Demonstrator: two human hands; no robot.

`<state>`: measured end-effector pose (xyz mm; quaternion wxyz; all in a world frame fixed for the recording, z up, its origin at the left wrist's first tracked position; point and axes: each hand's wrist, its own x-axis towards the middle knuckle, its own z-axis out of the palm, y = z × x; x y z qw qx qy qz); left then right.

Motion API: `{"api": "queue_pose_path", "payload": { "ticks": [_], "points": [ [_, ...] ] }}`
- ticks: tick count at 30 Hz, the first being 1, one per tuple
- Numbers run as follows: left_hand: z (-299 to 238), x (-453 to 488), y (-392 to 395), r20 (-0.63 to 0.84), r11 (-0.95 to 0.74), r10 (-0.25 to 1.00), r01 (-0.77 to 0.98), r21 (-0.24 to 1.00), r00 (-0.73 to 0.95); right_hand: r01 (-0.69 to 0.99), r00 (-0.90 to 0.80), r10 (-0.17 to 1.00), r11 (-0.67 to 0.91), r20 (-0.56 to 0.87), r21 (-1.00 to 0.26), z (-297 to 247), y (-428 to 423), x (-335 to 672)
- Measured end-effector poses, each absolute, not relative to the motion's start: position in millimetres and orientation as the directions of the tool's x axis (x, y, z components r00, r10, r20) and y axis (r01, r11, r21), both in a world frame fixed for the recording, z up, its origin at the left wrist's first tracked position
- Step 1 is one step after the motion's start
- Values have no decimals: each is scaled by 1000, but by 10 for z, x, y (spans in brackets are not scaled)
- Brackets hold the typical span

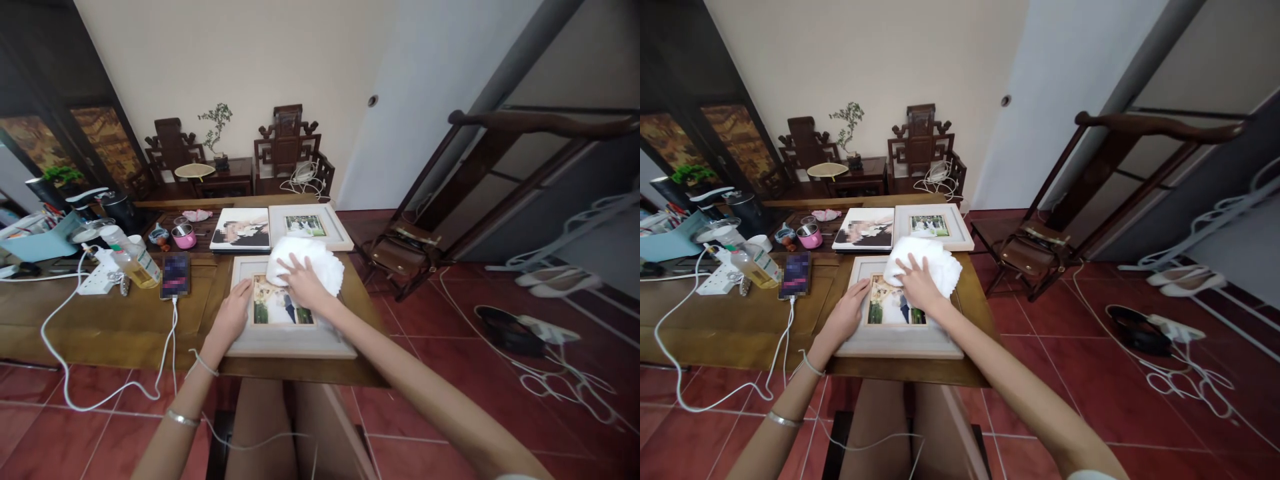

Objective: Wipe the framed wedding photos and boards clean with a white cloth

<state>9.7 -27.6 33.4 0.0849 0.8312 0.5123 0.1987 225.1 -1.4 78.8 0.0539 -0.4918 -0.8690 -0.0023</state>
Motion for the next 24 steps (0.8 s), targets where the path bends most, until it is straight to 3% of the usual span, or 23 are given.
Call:
{"api": "queue_pose_path", "payload": {
  "ticks": [4,8,11,17,24],
  "points": [
    [345,113,-290,235,-438,897,825,357,374,800,-595,803,595,20,-80,824,-475,2218],
    [375,123,-313,239,-436,898,810,391,369,692,-716,692,686,-94,-225,974,-1019,2253],
    [395,125,-335,285,-459,886,781,425,366,656,-746,659,700,-98,-282,1062,-1018,2270],
    [412,127,-352,379,-455,881,728,512,284,820,-556,830,555,32,-137,941,-233,1924],
    [432,136,-341,387,-405,906,625,667,174,802,-596,802,592,-43,-74,873,-255,1576]
  ]
}}
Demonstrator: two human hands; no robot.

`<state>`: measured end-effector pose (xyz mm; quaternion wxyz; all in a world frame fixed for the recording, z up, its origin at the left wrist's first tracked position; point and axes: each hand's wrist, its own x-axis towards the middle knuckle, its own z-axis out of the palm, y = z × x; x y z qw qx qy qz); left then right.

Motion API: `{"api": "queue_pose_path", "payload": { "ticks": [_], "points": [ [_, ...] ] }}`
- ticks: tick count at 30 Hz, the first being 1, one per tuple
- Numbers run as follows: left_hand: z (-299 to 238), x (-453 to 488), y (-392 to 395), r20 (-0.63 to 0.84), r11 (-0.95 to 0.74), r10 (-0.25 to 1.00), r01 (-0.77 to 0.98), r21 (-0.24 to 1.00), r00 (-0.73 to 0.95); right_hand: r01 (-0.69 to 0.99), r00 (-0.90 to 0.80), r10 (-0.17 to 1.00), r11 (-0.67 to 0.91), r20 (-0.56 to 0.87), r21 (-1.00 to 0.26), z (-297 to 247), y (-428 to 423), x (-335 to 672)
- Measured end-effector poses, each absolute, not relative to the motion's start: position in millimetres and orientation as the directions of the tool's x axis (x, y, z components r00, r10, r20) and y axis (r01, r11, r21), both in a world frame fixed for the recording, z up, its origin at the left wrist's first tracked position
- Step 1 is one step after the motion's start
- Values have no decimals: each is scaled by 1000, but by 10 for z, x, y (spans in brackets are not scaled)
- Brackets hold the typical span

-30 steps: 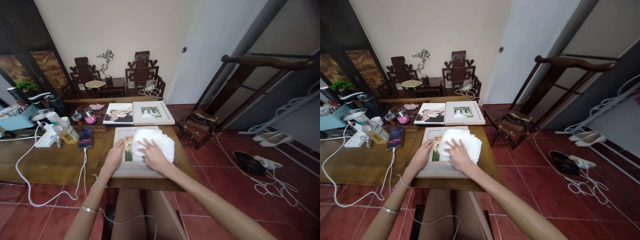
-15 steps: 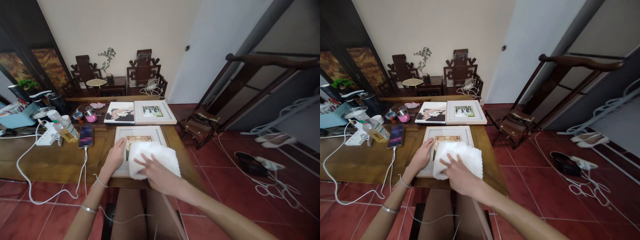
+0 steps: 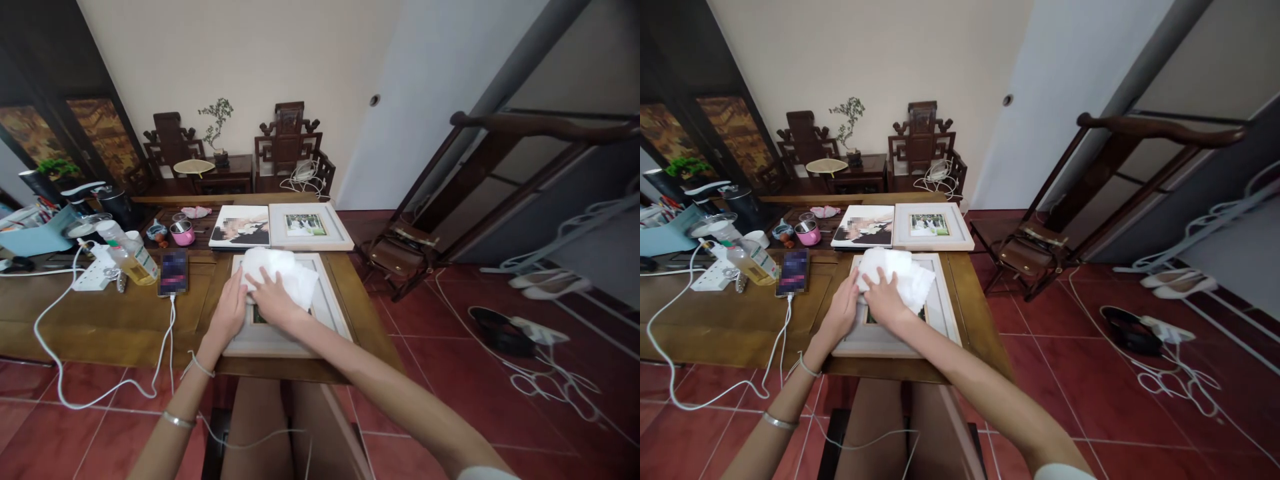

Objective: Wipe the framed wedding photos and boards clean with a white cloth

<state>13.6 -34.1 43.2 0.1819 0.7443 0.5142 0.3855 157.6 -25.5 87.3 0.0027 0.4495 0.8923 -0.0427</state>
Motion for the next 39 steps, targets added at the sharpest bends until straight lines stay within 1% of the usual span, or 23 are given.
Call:
{"api": "queue_pose_path", "payload": {
  "ticks": [3,5,7,9,12,16,18,21,26,28,29,31,32,33,34,36,39],
  "points": [
    [475,125,-333,351,-337,932,555,760,85,770,-638,761,629,-118,-106,925,-562,1610],
    [496,97,-319,323,-305,944,540,784,65,743,-669,729,652,-146,-148,980,-768,1629],
    [490,57,-302,329,-321,940,569,757,93,712,-702,696,678,-151,-182,1022,-951,1628],
    [456,19,-289,352,-364,924,625,690,149,700,-713,686,685,-144,-200,1031,-1101,1619],
    [379,-10,-280,382,-421,898,686,593,220,732,-677,727,647,-116,-215,978,-1246,1658],
    [307,2,-263,412,-466,872,706,533,265,811,-575,811,548,-106,-206,880,-1333,1915],
    [300,14,-250,410,-482,865,707,518,289,853,-513,851,489,-115,-185,845,-1370,2120],
    [314,30,-253,368,-502,861,703,504,351,895,-437,894,419,-104,-155,785,-1426,2436],
    [331,59,-342,260,-514,857,697,500,445,916,-390,921,388,-3,-102,756,-1285,2699],
    [327,67,-372,246,-505,861,697,509,445,922,-364,930,367,45,-123,834,-1068,2649],
    [325,68,-378,248,-503,863,695,514,441,916,-364,928,373,82,-147,891,-930,2585],
    [318,65,-370,256,-510,858,684,521,445,875,-418,893,445,166,-189,1013,-626,2385],
    [312,59,-358,259,-515,855,680,522,449,836,-480,852,516,207,-187,1066,-476,2254],
    [303,52,-343,260,-518,853,680,519,452,781,-563,799,598,213,-180,1105,-336,2111],
    [290,43,-325,259,-519,853,682,515,453,732,-631,749,661,203,-166,1128,-213,1964],
    [252,22,-292,257,-516,855,687,512,451,669,-716,681,732,154,-126,1122,-26,1699],
    [185,-8,-261,265,-522,851,670,528,454,671,-731,676,737,93,-79,1030,112,1512]
  ]
}}
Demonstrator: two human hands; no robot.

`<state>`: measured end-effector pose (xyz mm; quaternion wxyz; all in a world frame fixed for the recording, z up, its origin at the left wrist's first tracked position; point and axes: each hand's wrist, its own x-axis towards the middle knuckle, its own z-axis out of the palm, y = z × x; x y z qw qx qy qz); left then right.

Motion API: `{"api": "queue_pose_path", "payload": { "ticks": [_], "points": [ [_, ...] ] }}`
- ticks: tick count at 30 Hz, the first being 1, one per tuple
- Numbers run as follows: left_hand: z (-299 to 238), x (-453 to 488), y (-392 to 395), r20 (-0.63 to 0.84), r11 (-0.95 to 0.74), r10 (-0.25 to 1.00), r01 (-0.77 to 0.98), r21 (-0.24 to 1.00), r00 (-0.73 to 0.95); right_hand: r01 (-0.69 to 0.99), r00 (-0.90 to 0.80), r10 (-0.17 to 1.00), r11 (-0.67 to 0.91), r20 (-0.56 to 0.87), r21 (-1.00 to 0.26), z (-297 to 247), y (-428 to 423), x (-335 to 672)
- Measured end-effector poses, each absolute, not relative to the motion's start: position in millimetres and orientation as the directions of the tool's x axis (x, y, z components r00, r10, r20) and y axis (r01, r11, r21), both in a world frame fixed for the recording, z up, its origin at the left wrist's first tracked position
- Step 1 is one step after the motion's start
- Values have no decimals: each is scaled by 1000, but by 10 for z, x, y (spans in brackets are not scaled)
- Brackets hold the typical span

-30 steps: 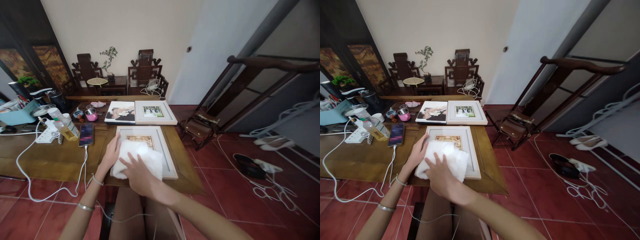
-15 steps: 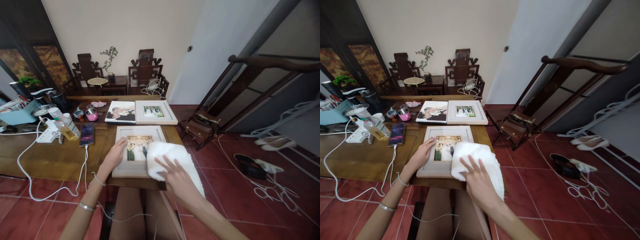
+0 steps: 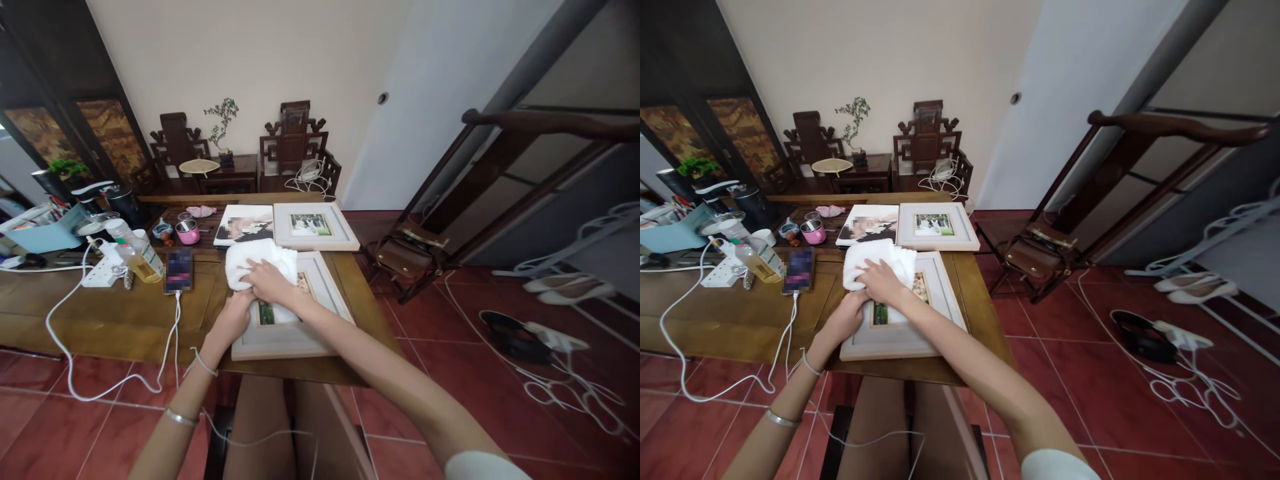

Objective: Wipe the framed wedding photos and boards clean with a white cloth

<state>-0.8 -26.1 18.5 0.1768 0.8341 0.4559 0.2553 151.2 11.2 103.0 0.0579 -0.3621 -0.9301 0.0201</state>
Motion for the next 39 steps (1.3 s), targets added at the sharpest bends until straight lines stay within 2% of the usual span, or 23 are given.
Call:
{"api": "queue_pose_path", "payload": {
  "ticks": [9,14,16,21,25,28,32,34,39],
  "points": [
    [90,4,-264,374,-546,838,632,550,398,852,-523,853,523,-1,21,964,90,2447],
    [172,60,-273,363,-497,866,678,541,344,860,-509,860,510,-43,23,949,-495,2767],
    [233,87,-286,362,-473,877,700,536,316,856,-516,854,516,-65,-8,943,-850,2769],
    [351,140,-337,299,-415,906,763,495,300,826,-554,823,524,-129,-206,965,-1558,2631],
    [370,142,-359,237,-409,911,805,430,337,780,-604,794,573,-65,-251,902,-1586,2469],
    [354,119,-351,201,-420,907,821,387,370,817,-553,832,550,33,-175,809,-1263,2429],
    [323,94,-316,180,-431,902,832,350,392,926,-374,918,378,129,-5,777,-584,2527],
    [316,94,-301,178,-426,905,837,345,387,949,-315,934,313,169,40,810,-288,2582],
    [320,115,-305,200,-411,911,835,366,361,905,-425,902,420,79,74,876,-139,2572]
  ]
}}
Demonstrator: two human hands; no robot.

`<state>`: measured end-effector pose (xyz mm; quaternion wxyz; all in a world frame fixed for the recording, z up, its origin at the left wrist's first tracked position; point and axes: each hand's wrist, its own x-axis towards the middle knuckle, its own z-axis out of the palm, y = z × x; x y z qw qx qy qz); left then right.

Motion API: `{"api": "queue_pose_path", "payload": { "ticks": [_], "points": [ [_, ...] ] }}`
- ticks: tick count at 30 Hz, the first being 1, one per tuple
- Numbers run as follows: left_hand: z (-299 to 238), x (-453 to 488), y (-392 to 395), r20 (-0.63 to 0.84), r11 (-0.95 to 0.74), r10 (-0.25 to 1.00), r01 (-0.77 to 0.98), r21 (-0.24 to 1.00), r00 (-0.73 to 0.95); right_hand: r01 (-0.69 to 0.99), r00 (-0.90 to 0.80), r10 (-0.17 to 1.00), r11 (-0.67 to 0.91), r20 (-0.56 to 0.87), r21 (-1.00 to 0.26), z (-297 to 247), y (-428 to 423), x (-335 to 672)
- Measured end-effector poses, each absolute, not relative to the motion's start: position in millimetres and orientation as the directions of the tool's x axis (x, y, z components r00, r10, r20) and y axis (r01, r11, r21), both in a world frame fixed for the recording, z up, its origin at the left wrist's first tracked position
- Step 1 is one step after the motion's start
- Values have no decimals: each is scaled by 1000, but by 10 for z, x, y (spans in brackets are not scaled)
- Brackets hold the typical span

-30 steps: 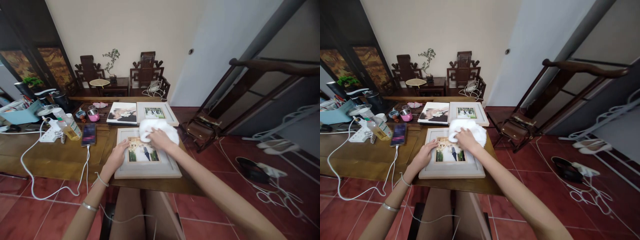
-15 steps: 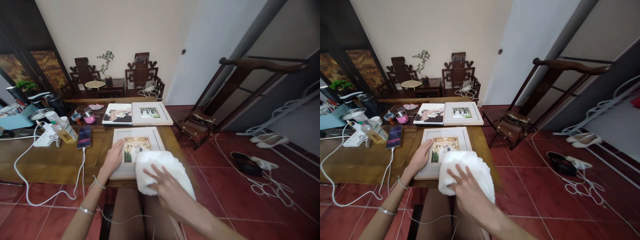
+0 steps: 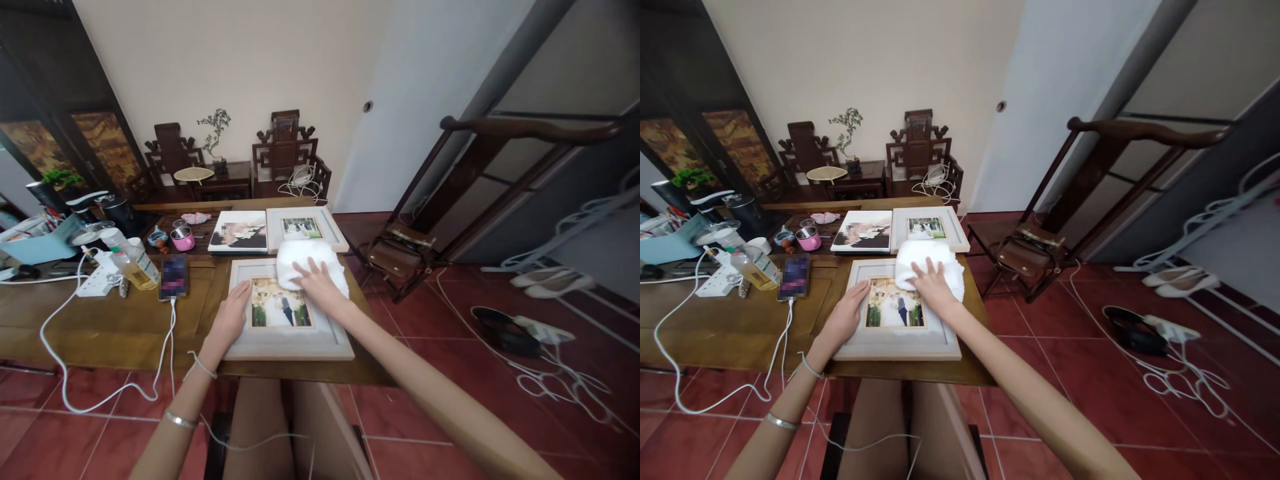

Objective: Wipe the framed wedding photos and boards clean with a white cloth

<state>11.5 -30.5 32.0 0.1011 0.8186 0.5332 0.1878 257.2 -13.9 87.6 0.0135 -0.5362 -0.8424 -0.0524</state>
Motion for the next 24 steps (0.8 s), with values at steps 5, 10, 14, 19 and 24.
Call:
{"api": "queue_pose_path", "payload": {
  "ticks": [5,10,14,19,24],
  "points": [
    [308,123,-320,223,-398,916,823,405,333,861,-507,862,507,-21,33,890,-798,2596],
    [291,120,-313,233,-409,911,813,414,339,806,-591,795,575,-139,-137,865,-1576,2715],
    [287,104,-296,216,-416,909,814,405,357,803,-588,804,567,-92,-183,804,-1705,2641],
    [302,90,-293,187,-420,907,821,386,376,872,-476,875,482,82,-86,725,-1011,2603],
    [333,102,-306,197,-415,909,820,393,366,928,-349,919,367,185,-68,768,-128,2641]
  ]
}}
